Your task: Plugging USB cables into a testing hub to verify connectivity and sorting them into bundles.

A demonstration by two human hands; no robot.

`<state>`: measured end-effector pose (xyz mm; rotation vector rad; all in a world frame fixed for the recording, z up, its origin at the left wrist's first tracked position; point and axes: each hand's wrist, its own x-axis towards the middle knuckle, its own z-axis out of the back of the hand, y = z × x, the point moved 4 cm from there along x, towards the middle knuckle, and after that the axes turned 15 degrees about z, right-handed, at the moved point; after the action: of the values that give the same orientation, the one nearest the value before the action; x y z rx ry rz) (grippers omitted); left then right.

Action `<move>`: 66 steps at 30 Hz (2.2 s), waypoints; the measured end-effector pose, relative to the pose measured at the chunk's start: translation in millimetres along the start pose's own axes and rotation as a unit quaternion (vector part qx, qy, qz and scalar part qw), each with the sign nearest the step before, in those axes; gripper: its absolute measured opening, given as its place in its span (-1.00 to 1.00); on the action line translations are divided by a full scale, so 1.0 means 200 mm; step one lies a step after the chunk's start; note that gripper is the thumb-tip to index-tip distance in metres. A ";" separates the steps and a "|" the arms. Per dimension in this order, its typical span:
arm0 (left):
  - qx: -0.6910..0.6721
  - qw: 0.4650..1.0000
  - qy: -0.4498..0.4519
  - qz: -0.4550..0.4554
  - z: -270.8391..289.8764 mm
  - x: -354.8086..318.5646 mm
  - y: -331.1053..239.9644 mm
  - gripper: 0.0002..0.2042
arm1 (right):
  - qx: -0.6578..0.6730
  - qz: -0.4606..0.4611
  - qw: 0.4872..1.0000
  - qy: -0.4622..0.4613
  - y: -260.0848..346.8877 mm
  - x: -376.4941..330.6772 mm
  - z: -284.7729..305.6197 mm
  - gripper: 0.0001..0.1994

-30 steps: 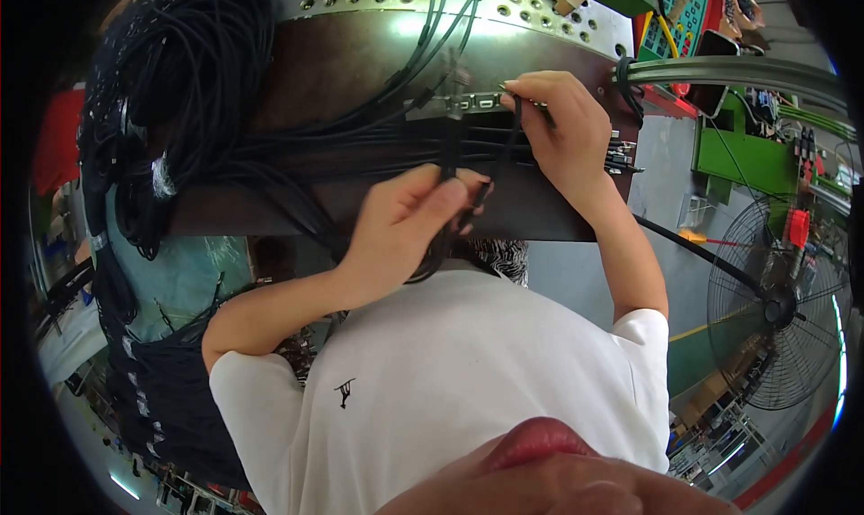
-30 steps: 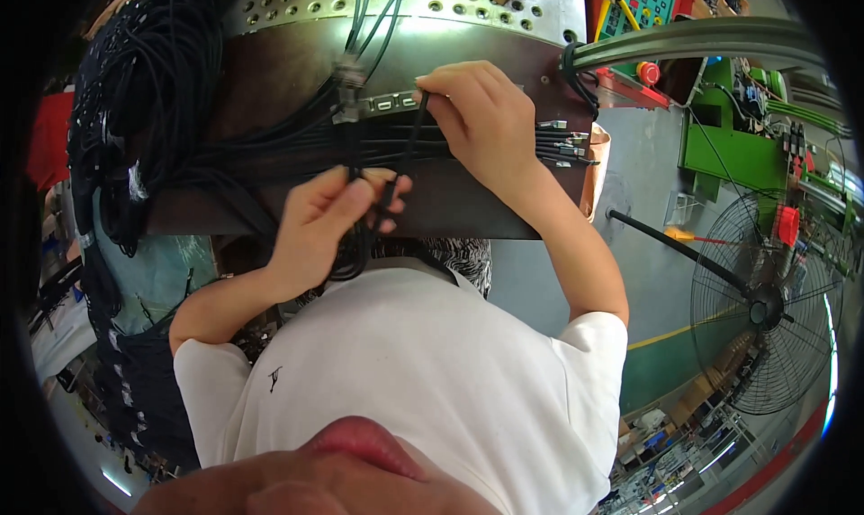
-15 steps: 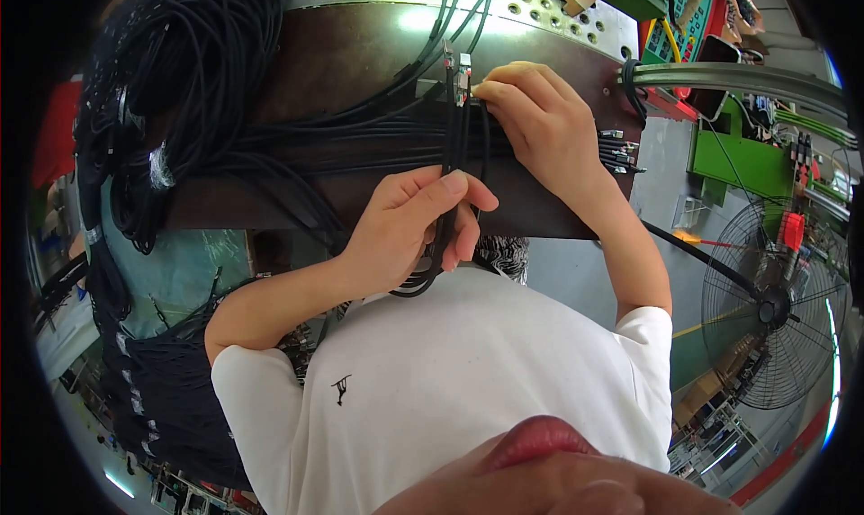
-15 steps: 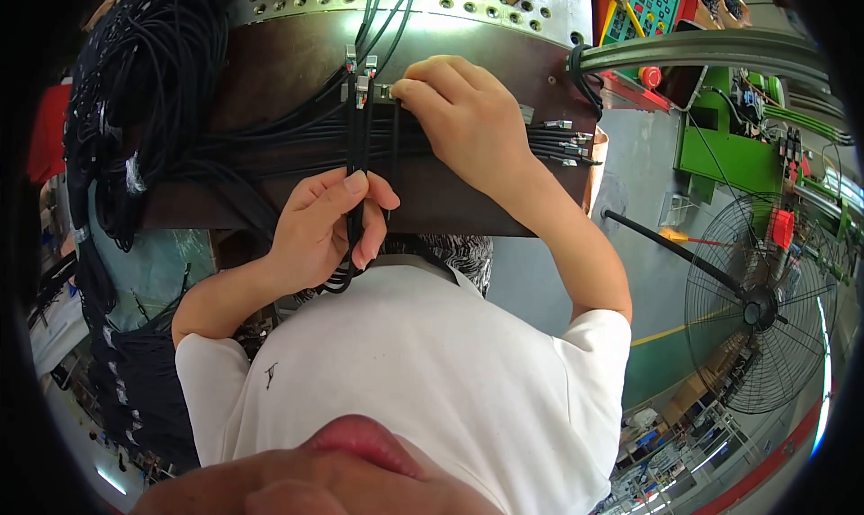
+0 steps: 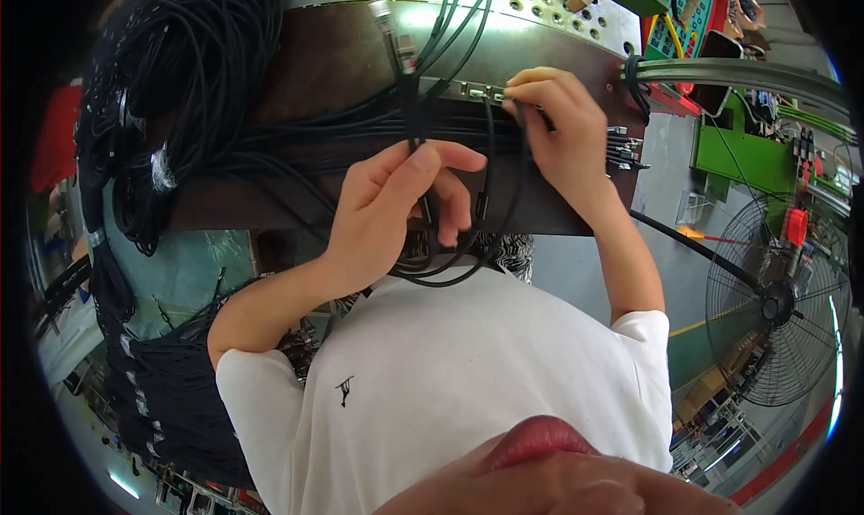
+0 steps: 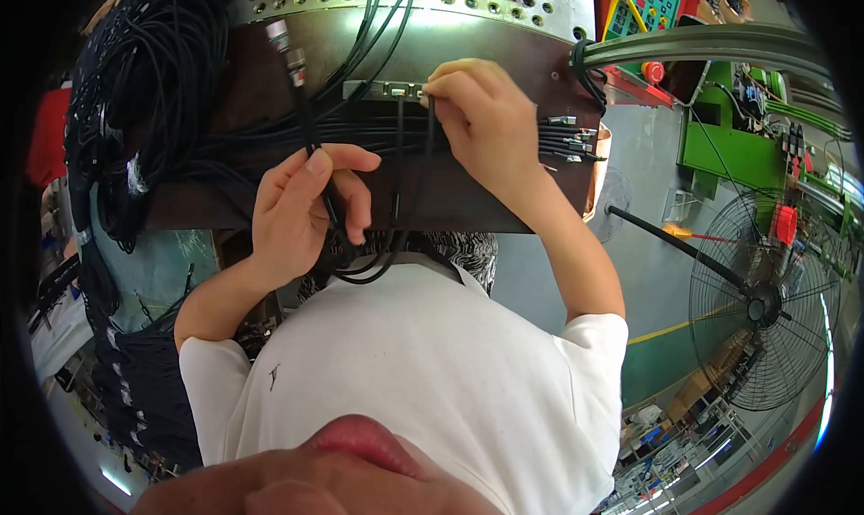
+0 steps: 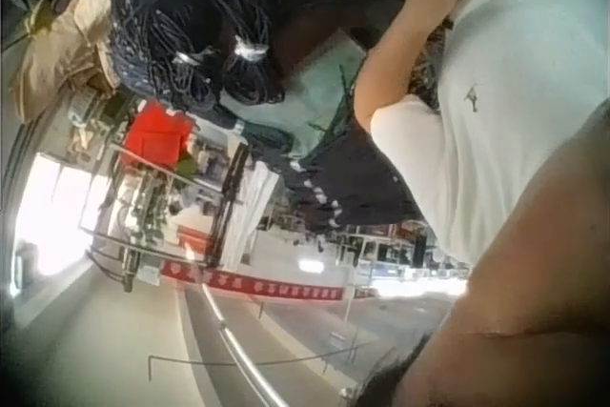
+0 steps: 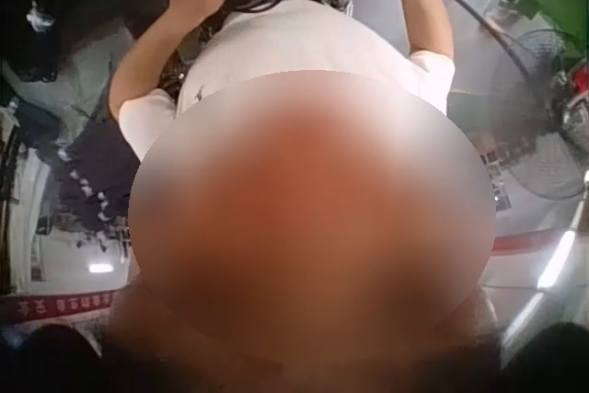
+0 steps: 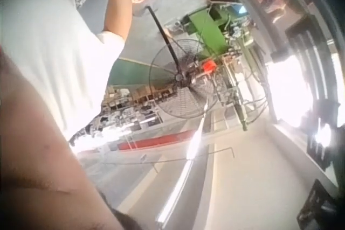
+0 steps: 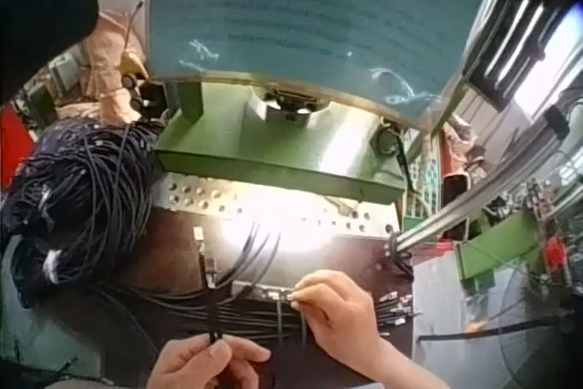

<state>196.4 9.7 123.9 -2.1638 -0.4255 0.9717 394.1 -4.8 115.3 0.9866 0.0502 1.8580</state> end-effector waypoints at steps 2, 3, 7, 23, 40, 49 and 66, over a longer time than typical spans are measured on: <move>0.027 0.993 0.108 0.033 -0.03 0.00 -0.02 -0.55 | 0.037 -0.034 0.999 0.003 0.00 -0.02 -0.02 -0.85; 0.039 0.992 0.110 0.043 -0.03 0.00 -0.01 -0.55 | 0.039 -0.033 0.999 0.003 -0.01 -0.01 -0.02 -0.85; 0.029 0.990 0.119 0.065 -0.03 0.01 0.01 -0.57 | 0.049 -0.053 0.996 0.044 -0.02 0.01 -0.02 -0.85; -0.034 0.960 0.171 0.217 -0.15 0.01 -0.08 -0.55 | -0.126 0.273 0.950 0.085 0.16 0.16 0.21 -0.79; 0.229 0.971 0.019 0.062 0.13 -0.10 -0.17 -0.66 | -0.060 0.244 0.960 0.127 0.16 0.12 0.22 -0.85; 0.226 0.971 0.044 0.058 0.15 -0.13 -0.16 -0.64 | -0.237 0.193 0.949 0.078 -0.07 -0.09 0.46 -0.76; 0.245 0.959 0.123 0.073 -0.14 0.02 -0.06 -0.53 | -0.075 0.093 0.991 0.064 0.01 -0.06 0.13 -0.73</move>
<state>219.1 5.9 143.1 -1.8398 0.0937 0.7715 412.3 -24.7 125.7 0.7900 -0.1060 2.0610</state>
